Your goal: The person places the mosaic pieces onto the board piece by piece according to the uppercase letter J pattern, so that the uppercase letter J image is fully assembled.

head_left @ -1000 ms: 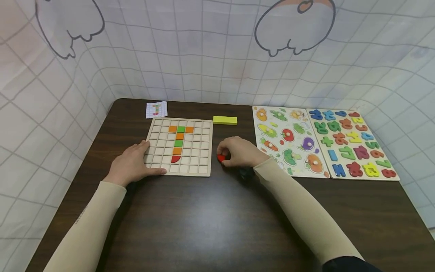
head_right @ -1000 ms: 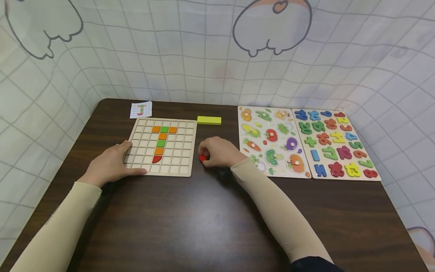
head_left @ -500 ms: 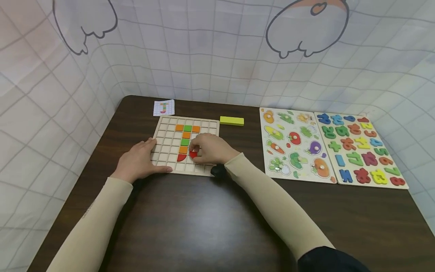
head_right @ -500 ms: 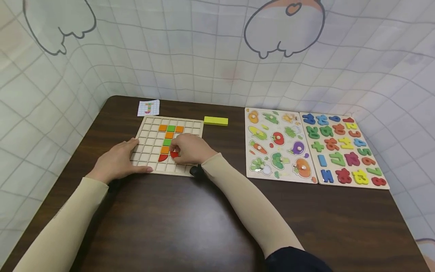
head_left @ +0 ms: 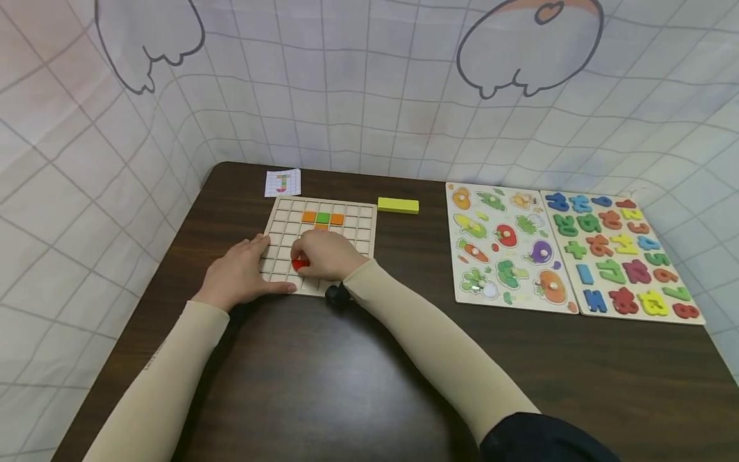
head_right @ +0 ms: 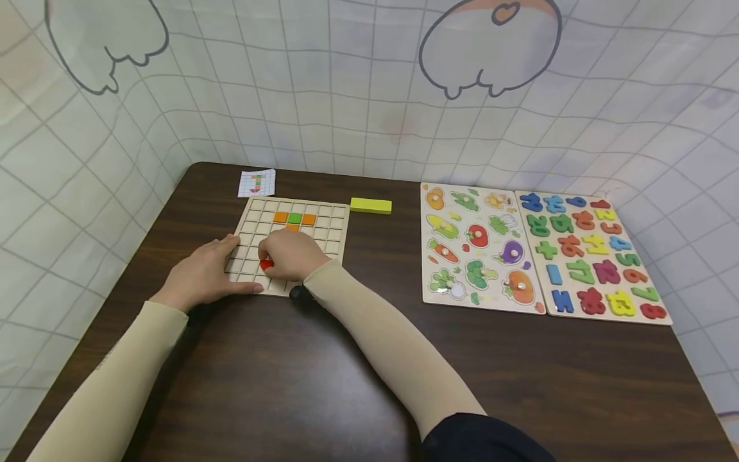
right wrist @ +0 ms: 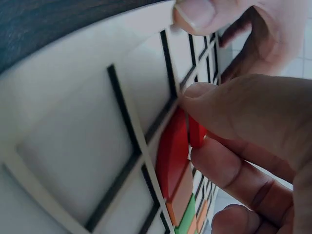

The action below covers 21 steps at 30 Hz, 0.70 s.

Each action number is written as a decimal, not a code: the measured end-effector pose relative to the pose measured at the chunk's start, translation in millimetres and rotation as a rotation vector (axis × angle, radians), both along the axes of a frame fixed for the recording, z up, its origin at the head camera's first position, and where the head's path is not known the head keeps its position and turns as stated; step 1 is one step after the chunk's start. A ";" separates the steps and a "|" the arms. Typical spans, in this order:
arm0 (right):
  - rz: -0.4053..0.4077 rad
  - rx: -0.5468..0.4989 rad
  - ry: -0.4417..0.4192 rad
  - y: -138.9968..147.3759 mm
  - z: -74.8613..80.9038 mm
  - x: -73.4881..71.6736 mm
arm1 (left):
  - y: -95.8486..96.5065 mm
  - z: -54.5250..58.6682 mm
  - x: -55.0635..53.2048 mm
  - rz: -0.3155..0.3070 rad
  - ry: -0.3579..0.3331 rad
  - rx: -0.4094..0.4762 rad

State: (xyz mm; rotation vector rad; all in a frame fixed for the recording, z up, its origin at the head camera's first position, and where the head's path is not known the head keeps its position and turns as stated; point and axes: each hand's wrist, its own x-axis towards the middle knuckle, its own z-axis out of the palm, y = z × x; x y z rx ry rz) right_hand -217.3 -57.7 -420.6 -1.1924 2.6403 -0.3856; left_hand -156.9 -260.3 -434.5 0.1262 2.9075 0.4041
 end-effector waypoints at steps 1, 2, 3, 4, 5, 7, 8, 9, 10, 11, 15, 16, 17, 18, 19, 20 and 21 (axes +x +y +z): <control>0.001 0.001 0.002 -1.0 -1.2 -0.3 | 0.3 0.1 0.3 -0.001 0.002 0.000; 0.001 0.000 0.000 -1.8 -2.1 -0.6 | 0.4 0.2 0.4 -0.001 0.003 -0.001; 0.001 0.000 0.000 -2.4 -2.9 -0.9 | 0.4 0.3 0.5 -0.001 0.004 -0.003; 0.001 0.000 0.000 -2.9 -3.4 -1.2 | 0.7 0.7 0.8 0.000 0.006 -0.003; -0.001 0.000 -0.001 -3.2 -3.7 -1.3 | 0.9 1.0 1.0 0.001 0.008 -0.004; -0.008 0.003 -0.004 -3.3 -4.1 -1.4 | 1.4 1.2 1.0 0.002 0.009 -0.005; -0.012 0.004 -0.008 -3.1 -4.0 -1.4 | 1.7 1.3 0.8 0.002 0.008 -0.005; -0.016 0.006 -0.011 -2.8 -3.8 -1.2 | 2.3 1.4 0.7 0.001 0.008 -0.004; -0.020 0.008 -0.014 -2.5 -3.6 -1.1 | 2.6 1.3 0.3 0.000 0.007 -0.004; -0.023 0.008 -0.018 -2.1 -3.5 -1.0 | 2.8 1.3 0.0 -0.001 0.005 -0.004; -0.026 0.002 -0.033 0.4 -2.6 -0.8 | 3.3 1.7 -0.6 -0.004 0.002 -0.008; -0.026 -0.002 -0.033 1.6 -2.1 -0.9 | 3.0 1.6 -0.9 -0.004 0.000 -0.011; -0.026 -0.009 -0.034 3.1 -1.6 -1.0 | 2.9 2.1 -0.6 -0.004 -0.001 -0.013; -0.028 -0.018 -0.039 5.0 -1.0 -1.3 | 2.7 2.3 -0.6 -0.003 -0.002 -0.016; -0.032 -0.027 -0.040 7.3 -0.6 -1.7 | 2.2 2.4 -0.6 -0.003 -0.005 -0.019; -0.036 -0.039 -0.042 10.2 -0.2 -2.2 | 1.7 2.7 -0.4 0.000 -0.009 -0.021; -0.043 -0.056 -0.043 13.7 0.1 -3.0 | 1.5 3.1 -0.2 0.001 -0.008 -0.023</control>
